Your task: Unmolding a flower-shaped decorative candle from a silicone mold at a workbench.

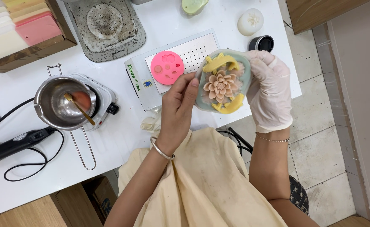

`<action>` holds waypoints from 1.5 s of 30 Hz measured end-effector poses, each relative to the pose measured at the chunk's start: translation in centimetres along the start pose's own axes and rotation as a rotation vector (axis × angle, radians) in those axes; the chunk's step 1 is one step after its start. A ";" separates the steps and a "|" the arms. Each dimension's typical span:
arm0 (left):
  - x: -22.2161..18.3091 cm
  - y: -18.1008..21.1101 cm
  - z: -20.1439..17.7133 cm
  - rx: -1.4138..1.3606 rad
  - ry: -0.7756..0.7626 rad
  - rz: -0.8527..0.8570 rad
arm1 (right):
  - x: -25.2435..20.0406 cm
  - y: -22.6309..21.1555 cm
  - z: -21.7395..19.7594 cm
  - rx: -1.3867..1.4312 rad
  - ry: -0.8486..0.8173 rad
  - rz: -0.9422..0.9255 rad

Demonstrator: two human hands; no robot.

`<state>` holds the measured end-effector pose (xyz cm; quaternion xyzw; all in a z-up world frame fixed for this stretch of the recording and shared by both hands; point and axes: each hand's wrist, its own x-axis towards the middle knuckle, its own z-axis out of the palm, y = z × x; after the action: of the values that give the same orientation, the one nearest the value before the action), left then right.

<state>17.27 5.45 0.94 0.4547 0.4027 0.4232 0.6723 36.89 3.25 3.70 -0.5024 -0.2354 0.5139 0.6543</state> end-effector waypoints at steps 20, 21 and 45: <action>1.1 -2.7 -1.0 0.060 0.099 0.062 | 0.7 3.2 -0.4 0.155 -0.102 0.166; 1.0 -2.8 -0.9 0.060 0.100 0.061 | 0.7 3.3 -0.6 0.155 -0.102 0.168; 1.7 -3.8 -1.1 -0.227 0.131 -0.036 | 0.6 2.5 1.0 0.171 -0.119 0.207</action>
<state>17.57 6.44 -3.22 0.3398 0.4034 0.4828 0.6991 35.17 4.09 1.69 -0.4348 -0.1762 0.6258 0.6232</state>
